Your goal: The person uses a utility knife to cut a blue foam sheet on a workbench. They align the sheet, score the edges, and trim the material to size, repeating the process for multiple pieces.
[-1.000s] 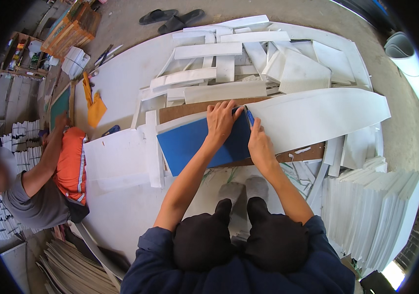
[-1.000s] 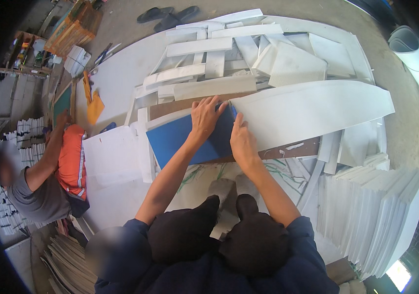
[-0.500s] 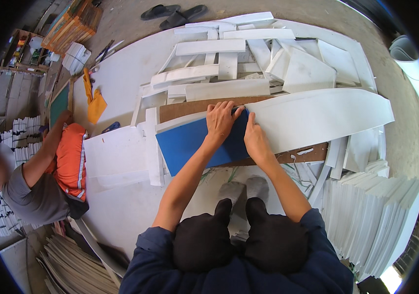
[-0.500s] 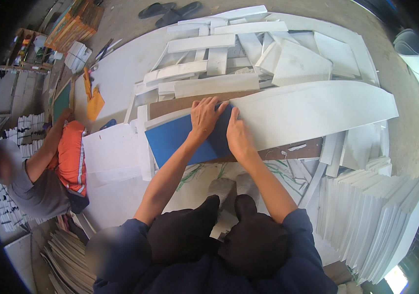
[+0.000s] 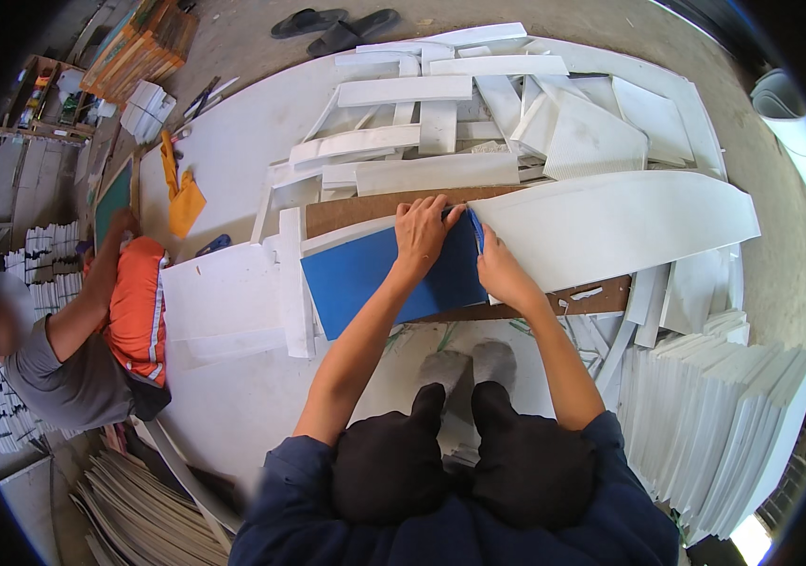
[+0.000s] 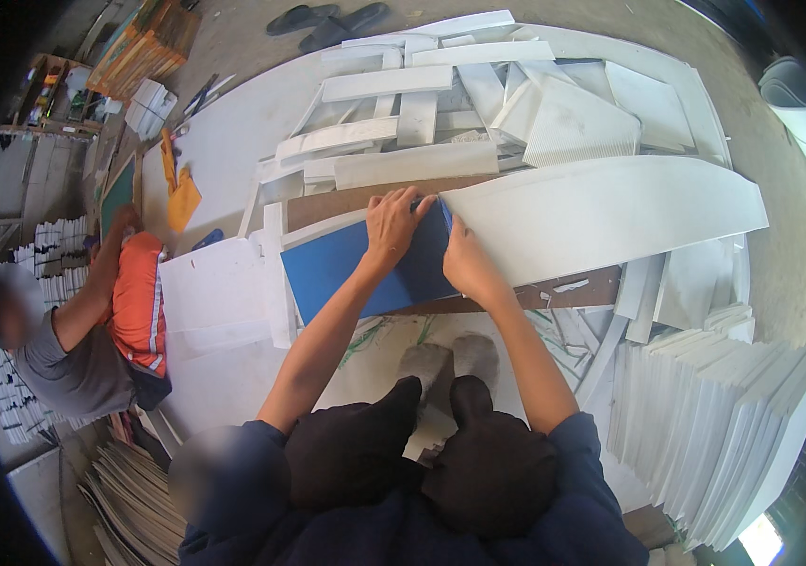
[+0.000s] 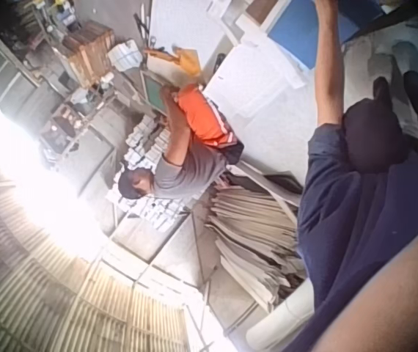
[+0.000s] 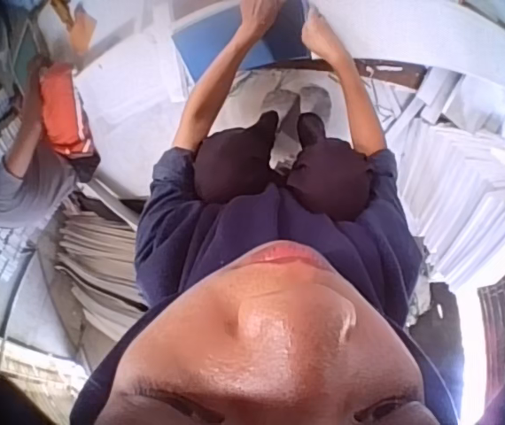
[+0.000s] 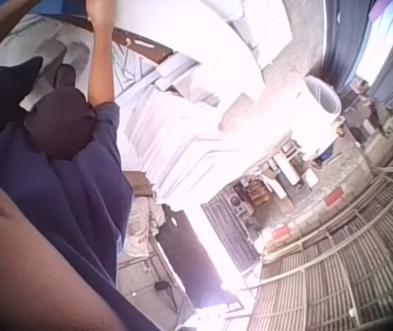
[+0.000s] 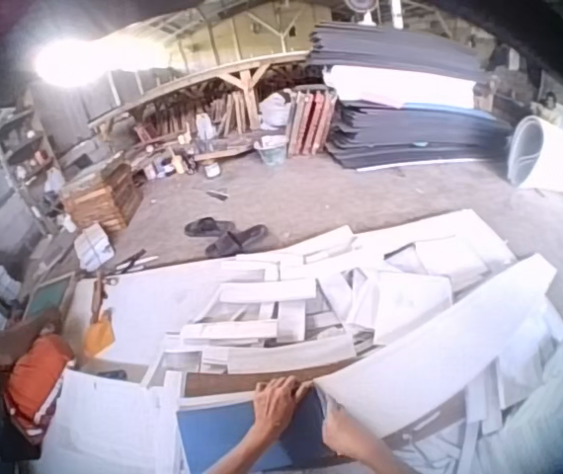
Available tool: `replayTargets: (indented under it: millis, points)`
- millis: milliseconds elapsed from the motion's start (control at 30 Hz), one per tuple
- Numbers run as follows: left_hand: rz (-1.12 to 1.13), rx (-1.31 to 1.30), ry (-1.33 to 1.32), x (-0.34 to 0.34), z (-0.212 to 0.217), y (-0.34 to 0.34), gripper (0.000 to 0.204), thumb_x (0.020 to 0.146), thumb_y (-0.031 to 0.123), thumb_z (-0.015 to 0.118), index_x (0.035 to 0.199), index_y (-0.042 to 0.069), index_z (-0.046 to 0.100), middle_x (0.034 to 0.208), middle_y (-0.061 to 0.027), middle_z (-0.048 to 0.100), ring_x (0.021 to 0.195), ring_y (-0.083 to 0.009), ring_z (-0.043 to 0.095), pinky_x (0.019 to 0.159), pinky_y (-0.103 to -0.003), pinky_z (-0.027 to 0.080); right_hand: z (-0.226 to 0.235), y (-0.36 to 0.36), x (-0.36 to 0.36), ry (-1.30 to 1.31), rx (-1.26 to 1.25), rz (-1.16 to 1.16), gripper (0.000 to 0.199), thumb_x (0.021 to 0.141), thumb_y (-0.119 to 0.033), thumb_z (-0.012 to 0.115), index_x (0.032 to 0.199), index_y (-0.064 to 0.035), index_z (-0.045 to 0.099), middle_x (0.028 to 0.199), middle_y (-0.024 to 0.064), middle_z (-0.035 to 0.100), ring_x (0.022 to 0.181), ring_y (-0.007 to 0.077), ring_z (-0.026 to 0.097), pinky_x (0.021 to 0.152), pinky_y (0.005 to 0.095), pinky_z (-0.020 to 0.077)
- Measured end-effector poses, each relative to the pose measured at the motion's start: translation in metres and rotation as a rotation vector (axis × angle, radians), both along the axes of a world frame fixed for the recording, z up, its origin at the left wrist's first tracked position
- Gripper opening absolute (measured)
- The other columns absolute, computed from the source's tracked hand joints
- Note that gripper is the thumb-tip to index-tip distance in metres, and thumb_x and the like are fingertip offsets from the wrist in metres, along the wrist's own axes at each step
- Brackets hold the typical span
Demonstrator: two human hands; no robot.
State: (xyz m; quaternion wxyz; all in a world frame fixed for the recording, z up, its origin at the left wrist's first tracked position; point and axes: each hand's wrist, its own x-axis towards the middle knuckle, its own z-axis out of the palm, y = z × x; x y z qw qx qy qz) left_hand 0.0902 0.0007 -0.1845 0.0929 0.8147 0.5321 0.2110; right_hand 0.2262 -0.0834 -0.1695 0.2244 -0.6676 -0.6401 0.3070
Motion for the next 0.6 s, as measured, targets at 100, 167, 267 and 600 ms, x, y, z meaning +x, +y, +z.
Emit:
replayTargets:
  millis: [100, 167, 267, 600]
  points:
    - [0.003, 0.001, -0.007, -0.001, -0.001, 0.001, 0.029, 0.084, 0.038, 0.055, 0.081, 0.009, 0.060, 0.075, -0.0060, 0.062, 0.075, -0.0220, 0.059, 0.069, -0.035, 0.037, 0.021, -0.004, -0.004, -0.012, 0.014, -0.033, 0.037, 0.089, -0.007, 0.041, 0.122, 0.0070, 0.030, 0.091, 0.0313, 0.056, 0.082, 0.0457, 0.057, 0.068, 0.0471, 0.0482]
    - [0.007, -0.002, -0.011, 0.001, 0.000, 0.001, 0.029, 0.084, 0.038, 0.055, 0.082, 0.009, 0.060, 0.075, -0.0064, 0.062, 0.075, -0.0223, 0.059, 0.068, -0.035, 0.037, 0.024, -0.005, -0.005, -0.010, -0.061, -0.068, 0.038, 0.089, -0.007, 0.042, 0.122, 0.0069, 0.031, 0.090, 0.0305, 0.056, 0.082, 0.0441, 0.058, 0.067, 0.0463, 0.0488]
    - [0.007, -0.019, -0.012, -0.001, 0.000, -0.002, 0.029, 0.084, 0.037, 0.055, 0.082, 0.009, 0.061, 0.075, -0.0064, 0.063, 0.075, -0.0226, 0.059, 0.068, -0.035, 0.037, 0.039, -0.008, -0.014, -0.124, -0.171, -0.083, 0.037, 0.087, -0.005, 0.044, 0.120, 0.0085, 0.032, 0.088, 0.0304, 0.056, 0.081, 0.0415, 0.060, 0.066, 0.0449, 0.0499]
    - [0.029, -0.045, -0.017, -0.001, -0.004, -0.007, 0.031, 0.083, 0.039, 0.055, 0.079, 0.009, 0.062, 0.075, -0.0065, 0.063, 0.075, -0.0225, 0.059, 0.068, -0.035, 0.036, 0.015, -0.011, -0.021, -0.171, -0.048, -0.090, 0.039, 0.087, -0.005, 0.045, 0.120, 0.0103, 0.032, 0.073, 0.0250, 0.058, 0.071, 0.0389, 0.061, 0.060, 0.0421, 0.0509]
